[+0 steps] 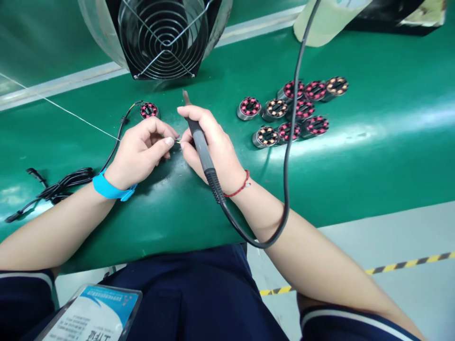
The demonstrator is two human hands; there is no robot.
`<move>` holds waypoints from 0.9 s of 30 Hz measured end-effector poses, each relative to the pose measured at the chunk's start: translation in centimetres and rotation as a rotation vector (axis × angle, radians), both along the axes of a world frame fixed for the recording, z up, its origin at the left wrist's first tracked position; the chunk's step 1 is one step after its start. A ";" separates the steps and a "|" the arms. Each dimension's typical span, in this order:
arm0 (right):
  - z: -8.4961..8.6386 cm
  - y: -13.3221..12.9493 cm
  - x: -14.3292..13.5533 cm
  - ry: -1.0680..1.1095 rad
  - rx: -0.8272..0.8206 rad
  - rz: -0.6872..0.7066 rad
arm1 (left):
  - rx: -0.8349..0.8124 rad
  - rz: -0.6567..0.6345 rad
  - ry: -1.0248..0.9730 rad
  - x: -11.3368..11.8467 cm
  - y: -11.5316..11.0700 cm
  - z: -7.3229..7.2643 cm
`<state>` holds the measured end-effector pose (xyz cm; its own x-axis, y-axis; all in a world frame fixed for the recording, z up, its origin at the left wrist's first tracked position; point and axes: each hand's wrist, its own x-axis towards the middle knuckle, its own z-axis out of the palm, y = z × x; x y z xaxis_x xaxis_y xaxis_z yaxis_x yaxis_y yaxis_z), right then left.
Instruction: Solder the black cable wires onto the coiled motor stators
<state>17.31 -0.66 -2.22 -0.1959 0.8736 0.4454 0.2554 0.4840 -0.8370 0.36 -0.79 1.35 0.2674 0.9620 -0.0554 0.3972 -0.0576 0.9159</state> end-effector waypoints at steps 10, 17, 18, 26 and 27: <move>0.3 -0.1 0.5 -0.069 -0.058 0.056 | 0.295 -0.051 0.215 0.0 0.2 -0.3; 0.0 0.3 1.6 -0.239 -0.015 0.113 | 0.119 0.020 0.175 0.5 0.6 -0.4; 0.0 0.3 1.6 -0.248 -0.020 0.109 | 0.108 0.025 0.173 0.5 0.6 -0.4; -0.4 0.3 0.4 -0.214 -0.042 -0.039 | 0.016 0.048 0.129 0.6 0.7 -0.5; -0.3 0.3 0.4 -0.213 -0.041 -0.040 | 0.007 0.052 0.127 0.6 0.7 -0.6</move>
